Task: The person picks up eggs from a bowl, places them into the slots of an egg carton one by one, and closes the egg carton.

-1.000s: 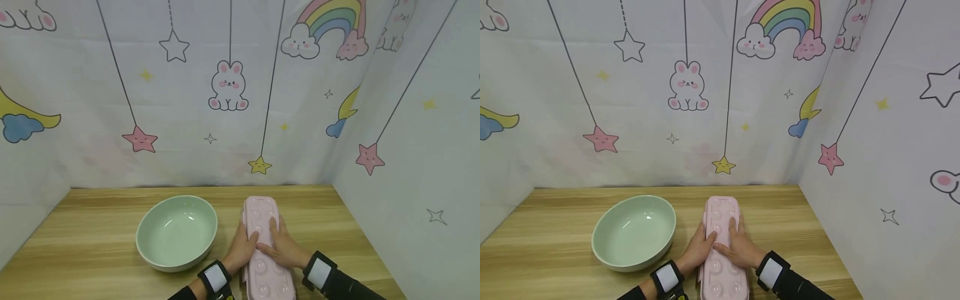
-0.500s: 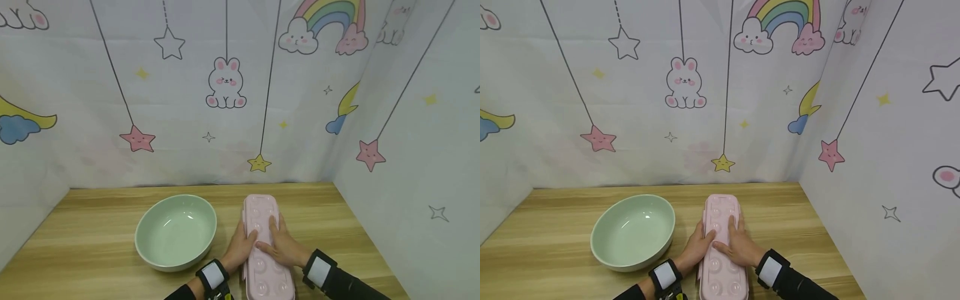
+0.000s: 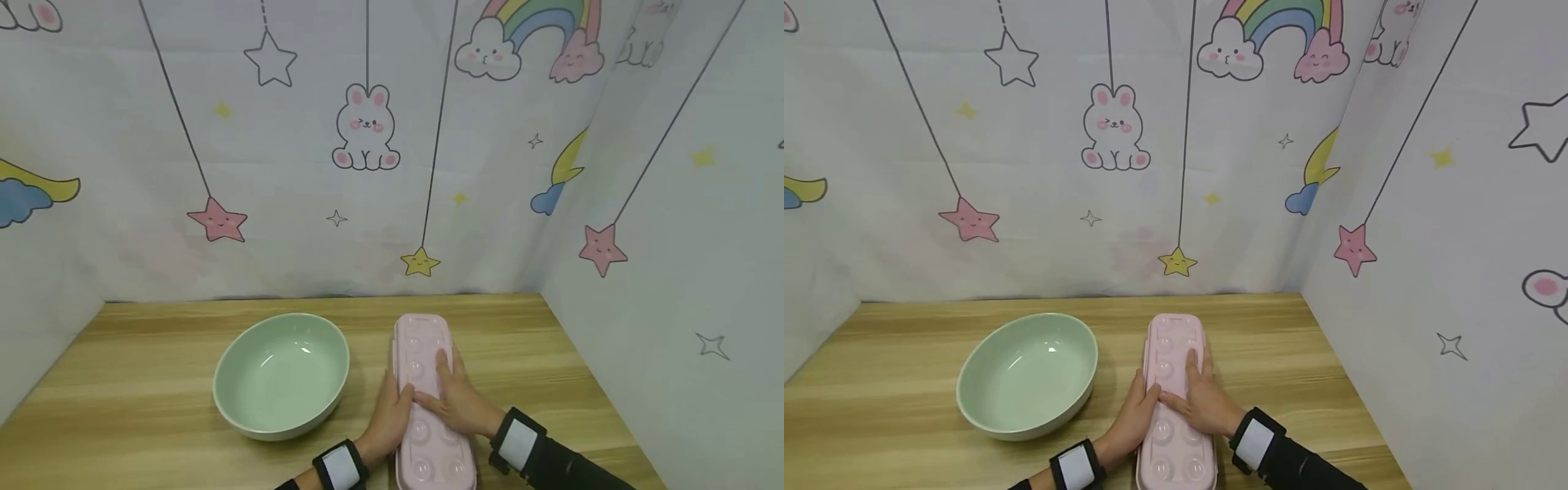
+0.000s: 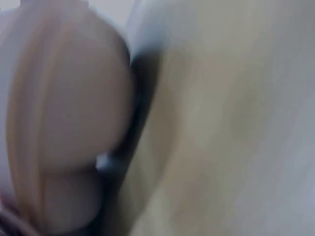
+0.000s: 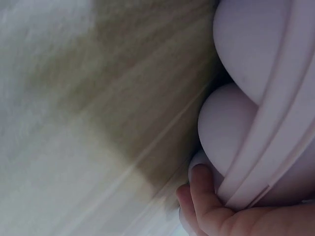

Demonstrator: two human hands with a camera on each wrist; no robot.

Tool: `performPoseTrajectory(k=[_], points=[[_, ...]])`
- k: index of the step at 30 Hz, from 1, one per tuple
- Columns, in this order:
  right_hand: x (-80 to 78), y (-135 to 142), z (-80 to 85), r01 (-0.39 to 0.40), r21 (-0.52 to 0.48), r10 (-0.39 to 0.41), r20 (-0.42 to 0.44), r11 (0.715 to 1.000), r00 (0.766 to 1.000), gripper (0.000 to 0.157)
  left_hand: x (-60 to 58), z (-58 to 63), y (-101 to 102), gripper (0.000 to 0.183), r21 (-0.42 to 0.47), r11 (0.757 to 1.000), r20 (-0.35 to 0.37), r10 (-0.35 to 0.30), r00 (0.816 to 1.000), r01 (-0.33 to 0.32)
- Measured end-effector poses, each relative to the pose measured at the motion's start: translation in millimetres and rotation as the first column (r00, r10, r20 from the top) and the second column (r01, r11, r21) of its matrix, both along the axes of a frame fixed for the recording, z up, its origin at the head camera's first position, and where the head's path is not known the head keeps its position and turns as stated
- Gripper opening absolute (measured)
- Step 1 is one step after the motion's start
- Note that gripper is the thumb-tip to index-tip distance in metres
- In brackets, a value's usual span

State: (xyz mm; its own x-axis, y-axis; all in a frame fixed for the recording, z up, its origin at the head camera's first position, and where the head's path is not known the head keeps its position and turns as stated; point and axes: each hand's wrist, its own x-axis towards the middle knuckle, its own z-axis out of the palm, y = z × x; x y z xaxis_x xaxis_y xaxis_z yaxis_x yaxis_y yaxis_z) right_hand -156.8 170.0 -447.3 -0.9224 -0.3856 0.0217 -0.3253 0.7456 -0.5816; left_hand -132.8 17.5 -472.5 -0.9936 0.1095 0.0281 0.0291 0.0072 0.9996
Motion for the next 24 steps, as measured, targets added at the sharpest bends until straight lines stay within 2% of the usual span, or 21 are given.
performPoseTrajectory(k=[4,9,14,17,20,22,24], points=[[1.2,-1,-2.4,0.008,-0.018,-0.008,0.019,1.0,1.0,0.098,9.3,-2.2,1,0.058,0.065,0.998,-0.005,0.009,1.0,-0.009],[1.8,-4,-1.8,-0.012,-0.031,0.013,0.008,0.999,1.0,0.098,12.2,-5.2,2,0.062,0.122,0.992,-0.001,0.026,1.0,-0.025],[-0.6,-5,-2.5,-0.001,-0.022,0.001,-0.005,1.0,1.0,0.098,10.3,-5.5,0,0.061,0.137,0.991,-0.017,0.01,1.0,-0.007],[-3.6,-3,-2.0,0.008,-0.008,-0.008,0.005,1.0,1.0,0.099,6.5,-2.1,-2,0.061,0.113,0.994,0.03,-0.019,0.999,0.016],[-6.9,0,0.0,0.011,0.008,-0.012,0.032,1.0,0.999,0.097,7.5,13.5,-8,0.059,0.026,0.999,0.098,-0.023,0.995,0.02],[-9.7,4,5.9,0.011,0.016,-0.011,0.043,1.0,0.999,0.093,13.8,32.6,-18,0.06,-0.041,0.997,0.1,-0.054,0.993,0.058],[-14.5,11,14.7,0.01,0.025,-0.011,0.026,1.0,1.0,0.088,23.5,59.2,-34,0.064,-0.16,0.981,0.066,-0.099,0.993,0.109]])
